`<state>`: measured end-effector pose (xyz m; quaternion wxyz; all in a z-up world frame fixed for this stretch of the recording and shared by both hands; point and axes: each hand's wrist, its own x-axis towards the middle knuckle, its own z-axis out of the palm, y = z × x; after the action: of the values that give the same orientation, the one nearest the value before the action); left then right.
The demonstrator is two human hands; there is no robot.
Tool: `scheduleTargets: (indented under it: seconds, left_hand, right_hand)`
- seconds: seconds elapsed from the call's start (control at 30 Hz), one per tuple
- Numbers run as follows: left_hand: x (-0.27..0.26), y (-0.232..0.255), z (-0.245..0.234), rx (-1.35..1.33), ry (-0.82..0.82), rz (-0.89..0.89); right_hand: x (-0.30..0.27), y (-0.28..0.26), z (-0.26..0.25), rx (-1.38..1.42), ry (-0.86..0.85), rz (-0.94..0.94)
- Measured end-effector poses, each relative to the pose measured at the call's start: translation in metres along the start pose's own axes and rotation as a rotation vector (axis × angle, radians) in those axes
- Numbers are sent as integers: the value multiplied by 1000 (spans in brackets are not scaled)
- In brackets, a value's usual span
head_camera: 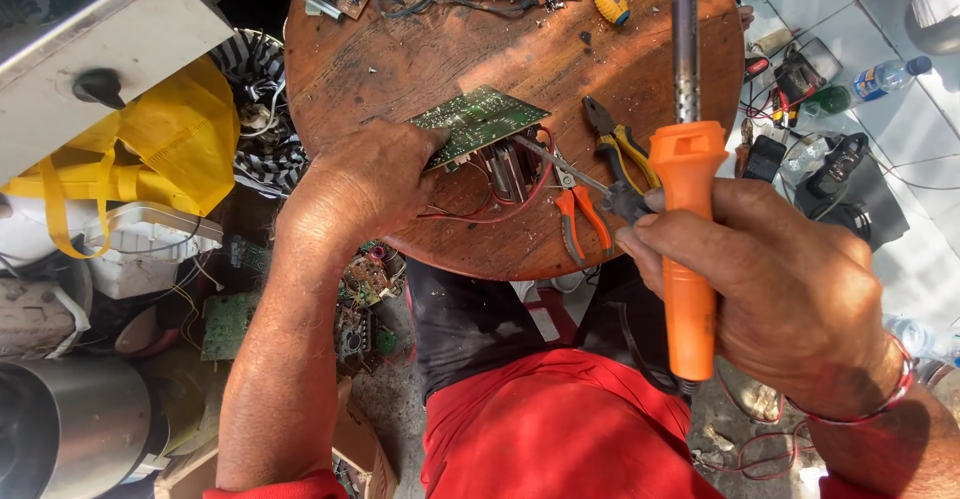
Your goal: The person uses a soldering iron and a screwdriver to work on a green circuit board placed on a wooden table. They apply heat to various points on the board, occasionally using the screwdriver to adjust components or wires.
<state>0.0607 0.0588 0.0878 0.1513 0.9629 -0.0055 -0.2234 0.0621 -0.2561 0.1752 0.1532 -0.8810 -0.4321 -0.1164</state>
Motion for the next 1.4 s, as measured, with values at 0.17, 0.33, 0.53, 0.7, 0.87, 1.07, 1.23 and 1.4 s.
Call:
scheduleTargets:
  seconds: [0.17,0.33,0.53,0.7,0.87,1.07,1.23,1.4]
  left_hand:
    - [1,3,-1,35,-32,-30]
    - [0,3,-2,70,19,-5]
    - [1,4,-3,61,10,-19]
    - [7,3,-2,88,-21,12]
    - [17,2,3,164,-23,30]
    - [14,0,-2,104,8,10]
    - [13,-1,0,102,20,13]
    - [12,0,-3,63,10,7]
  right_hand:
    - [10,-1,7,-4,1,-124]
    - [18,-6,7,-23,6,-198]
    - [30,-8,5,-80,-11,-257]
    - [39,-15,20,-126,-15,-314]
    - [47,-22,26,-257,-107,-319]
    - [51,-7,22,-142,100,-337]
    - [53,2,42,156,216,-371]
    - [29,17,75,1972,-70,715]
